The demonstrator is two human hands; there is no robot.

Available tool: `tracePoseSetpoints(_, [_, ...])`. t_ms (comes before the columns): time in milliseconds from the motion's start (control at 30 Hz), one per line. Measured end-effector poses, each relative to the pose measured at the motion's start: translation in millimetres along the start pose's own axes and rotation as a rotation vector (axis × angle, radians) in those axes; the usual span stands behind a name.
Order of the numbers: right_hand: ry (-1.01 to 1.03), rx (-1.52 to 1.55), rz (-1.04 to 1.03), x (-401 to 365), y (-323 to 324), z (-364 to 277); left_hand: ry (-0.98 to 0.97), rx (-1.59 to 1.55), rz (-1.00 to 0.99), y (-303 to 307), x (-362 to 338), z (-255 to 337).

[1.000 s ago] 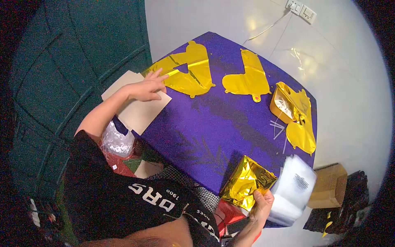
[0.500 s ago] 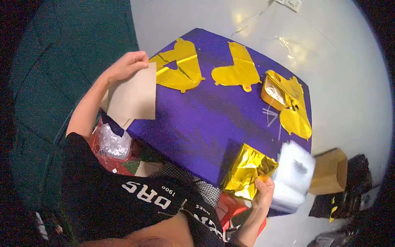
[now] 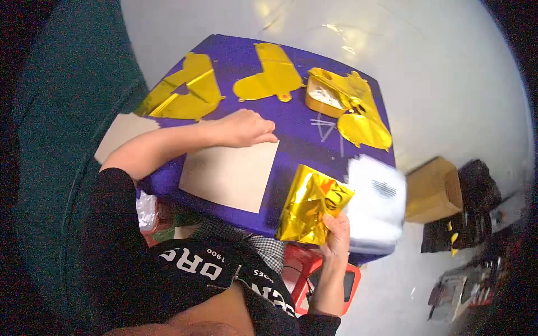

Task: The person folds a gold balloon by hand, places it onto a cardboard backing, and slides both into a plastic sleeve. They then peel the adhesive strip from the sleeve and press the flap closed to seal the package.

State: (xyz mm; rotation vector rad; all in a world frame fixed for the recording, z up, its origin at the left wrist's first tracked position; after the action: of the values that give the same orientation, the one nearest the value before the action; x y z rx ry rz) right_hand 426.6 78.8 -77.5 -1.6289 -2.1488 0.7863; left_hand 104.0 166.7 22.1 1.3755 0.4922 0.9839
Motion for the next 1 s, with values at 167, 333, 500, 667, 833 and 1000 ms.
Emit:
tracePoseSetpoints(167, [-0.032, 0.011, -0.027, -2, -15, -6, 0.003, -0.046, -0.04, -40, 34, 8])
tracePoseSetpoints(333, [-0.091, -0.014, -0.029, 0, -6, -3, -0.083, 0.069, -0.006, -49, 38, 12])
tracePoseSetpoints(500, [-0.122, -0.014, -0.042, -1, -7, -4, 0.003, 0.055, 0.228, -31, 74, -5])
tracePoseSetpoints(667, [-0.127, 0.013, -0.058, -1, -7, -2, 0.02, -0.008, 0.224, -17, 153, -32])
tracePoseSetpoints(833, [-0.116, -0.003, -0.059, -2, -1, 2, -0.099, -0.006, 0.156, -45, 225, -51])
tracePoseSetpoints(1000, [-0.125, 0.017, -0.037, -4, -7, -2, -0.069, -0.004, 0.025, -75, 252, -53])
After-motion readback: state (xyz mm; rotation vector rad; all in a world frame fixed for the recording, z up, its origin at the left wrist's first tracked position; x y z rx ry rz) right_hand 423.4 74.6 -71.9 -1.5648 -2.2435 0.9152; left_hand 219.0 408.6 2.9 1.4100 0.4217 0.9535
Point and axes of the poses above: each hand's wrist, its own x-axis towards the middle knuckle, its own y-axis out of the back of the hand, z = x × y, the point moved 2 cm from there along x, towards the middle knuckle, and after that the axes turned 2 degrees about z, right-handed, at the moved point
